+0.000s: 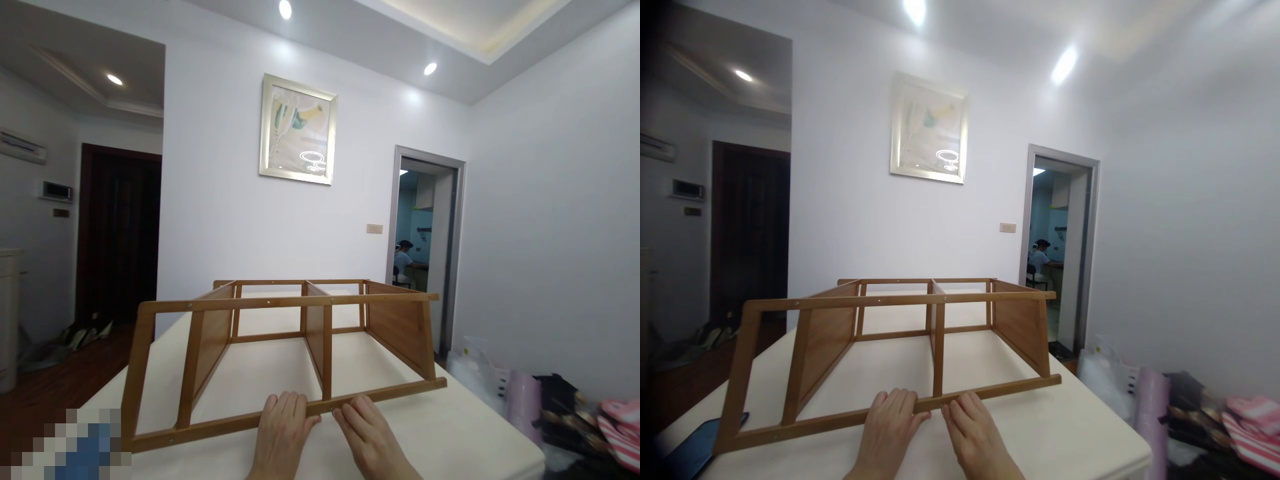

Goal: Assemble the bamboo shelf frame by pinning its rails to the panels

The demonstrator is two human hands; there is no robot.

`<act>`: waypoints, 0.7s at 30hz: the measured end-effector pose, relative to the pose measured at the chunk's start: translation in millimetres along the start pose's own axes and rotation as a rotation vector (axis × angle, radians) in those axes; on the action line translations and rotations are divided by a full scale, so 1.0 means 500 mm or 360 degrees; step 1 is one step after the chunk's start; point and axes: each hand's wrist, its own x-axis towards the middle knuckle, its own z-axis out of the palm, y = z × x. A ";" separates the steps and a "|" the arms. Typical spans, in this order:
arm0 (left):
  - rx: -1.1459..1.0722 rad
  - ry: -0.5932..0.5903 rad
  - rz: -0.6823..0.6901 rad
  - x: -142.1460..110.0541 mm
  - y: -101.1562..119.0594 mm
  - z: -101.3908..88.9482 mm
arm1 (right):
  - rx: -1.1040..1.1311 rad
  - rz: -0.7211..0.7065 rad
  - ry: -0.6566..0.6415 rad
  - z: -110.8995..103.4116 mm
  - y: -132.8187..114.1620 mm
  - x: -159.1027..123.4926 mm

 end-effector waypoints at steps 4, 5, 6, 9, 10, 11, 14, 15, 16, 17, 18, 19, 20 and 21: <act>-0.0005 -0.0004 -0.0001 -0.001 -0.001 0.001 | -0.0001 -0.0182 -0.0110 -0.025 0.010 0.017; -0.0003 -0.0003 0.0000 -0.002 -0.001 0.002 | -0.0006 -0.0211 -0.0133 -0.029 0.013 0.021; -0.0001 0.0000 0.0000 -0.002 -0.002 0.002 | -0.0013 -0.0232 -0.0158 -0.032 0.016 0.024; -0.0012 0.0042 0.0000 -0.003 -0.002 0.006 | -0.0013 -0.0274 -0.0246 -0.035 0.022 0.032; -0.0020 0.0065 0.0002 -0.003 -0.002 0.008 | -0.0005 -0.0259 -0.0278 -0.033 0.023 0.033; -0.0027 0.0088 0.0003 -0.002 -0.002 0.010 | 0.0004 -0.0225 -0.0305 -0.029 0.023 0.034; -0.0044 0.0143 0.0005 -0.001 -0.002 0.015 | 0.0044 -0.0064 -0.0277 -0.013 0.023 0.028; -0.0049 0.0152 0.0011 -0.001 -0.002 0.016 | 0.0053 -0.0007 -0.0226 -0.007 0.023 0.024; -0.0053 0.0160 0.0017 0.000 -0.002 0.017 | 0.0061 0.0047 -0.0167 -0.003 0.022 0.020; -0.0055 0.0167 0.0022 -0.001 -0.002 0.018 | 0.0068 0.0096 -0.0108 0.001 0.021 0.015; -0.0056 0.0173 0.0032 -0.001 -0.003 0.019 | 0.0072 0.0134 -0.0060 0.003 0.021 0.010; -0.0053 0.0179 0.0041 -0.001 -0.003 0.019 | 0.0068 0.0160 -0.0021 0.002 0.020 0.005; -0.0050 0.0186 0.0049 -0.002 -0.003 0.019 | 0.0056 0.0166 0.0010 0.000 0.020 -0.002; -0.0049 0.0192 0.0056 -0.002 -0.003 0.019 | 0.0036 0.0157 0.0034 -0.003 0.021 -0.008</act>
